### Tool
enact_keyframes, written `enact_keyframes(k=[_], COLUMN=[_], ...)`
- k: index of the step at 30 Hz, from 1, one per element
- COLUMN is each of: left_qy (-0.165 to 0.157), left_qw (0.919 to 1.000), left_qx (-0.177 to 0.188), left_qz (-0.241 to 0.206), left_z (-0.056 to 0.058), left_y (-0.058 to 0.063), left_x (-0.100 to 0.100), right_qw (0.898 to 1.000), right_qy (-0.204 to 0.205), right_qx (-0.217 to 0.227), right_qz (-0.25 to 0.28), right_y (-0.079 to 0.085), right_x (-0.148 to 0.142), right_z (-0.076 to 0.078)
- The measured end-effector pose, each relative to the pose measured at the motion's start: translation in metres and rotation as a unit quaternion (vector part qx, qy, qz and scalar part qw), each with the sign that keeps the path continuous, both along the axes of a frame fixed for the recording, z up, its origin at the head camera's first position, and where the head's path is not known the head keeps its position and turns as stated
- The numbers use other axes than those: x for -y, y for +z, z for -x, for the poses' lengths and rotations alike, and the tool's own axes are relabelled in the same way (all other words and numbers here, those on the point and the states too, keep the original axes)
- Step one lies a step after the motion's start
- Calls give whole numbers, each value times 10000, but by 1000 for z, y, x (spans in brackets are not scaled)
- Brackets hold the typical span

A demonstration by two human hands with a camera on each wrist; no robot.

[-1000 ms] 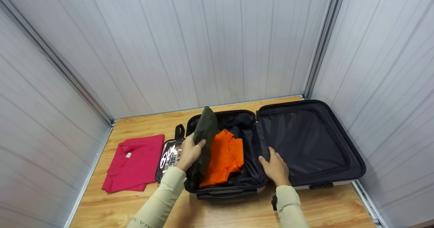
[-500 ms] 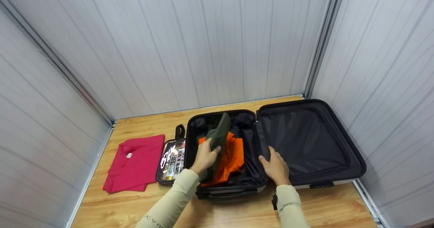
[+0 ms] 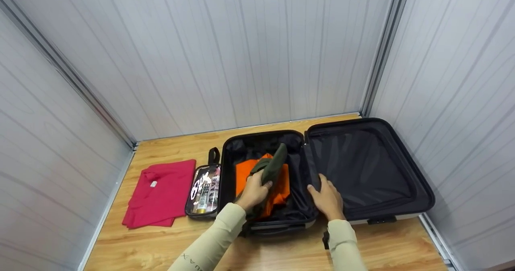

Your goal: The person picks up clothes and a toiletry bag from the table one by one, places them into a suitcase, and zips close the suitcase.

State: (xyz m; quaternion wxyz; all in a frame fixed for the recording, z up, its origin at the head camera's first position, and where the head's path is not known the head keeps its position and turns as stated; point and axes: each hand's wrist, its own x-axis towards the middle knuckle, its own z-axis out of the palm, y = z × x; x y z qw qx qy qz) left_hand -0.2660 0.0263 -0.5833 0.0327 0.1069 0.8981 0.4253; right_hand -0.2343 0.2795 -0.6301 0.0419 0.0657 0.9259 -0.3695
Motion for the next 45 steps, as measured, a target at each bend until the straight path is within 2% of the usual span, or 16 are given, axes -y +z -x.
enact_keyframes(k=[10,18,25,28,32,36,40,42,45], left_qy=[-243,-608,-969,-1110,-1407,-1804,-2138,-2215,-2123], left_qw=[9993,9948,9894,9838,9701,9532,9392,9348,9359], left_qx=[198,735,771,919,1145,1133,1041,1055,1234], left_qz=[222,361,757,1068,1615,2146,2478,2568,2526], left_z=[-4,-9,-16,-20,-25,-27,-29,-29,-29], left_y=[-9,-17,-18,-16,-14,-12,-11,-11,-11], left_x=[-7,-9,-12,-13,-15,-16,-15,-15,-13], right_qw=[10000,10000,9999,9999,10000,9999,9999,9999,9999], right_qy=[-9,-34,-65,-58,-46,-65,-84,-90,-65], right_qx=[16,3,12,18,67,122,122,117,122], right_qz=[25,34,91,82,40,21,2,-4,-14], right_y=[3,3,2,3,3,2,1,0,-1], right_x=[3,4,3,3,2,1,0,0,1], right_z=[1,1,1,1,1,1,1,1,1])
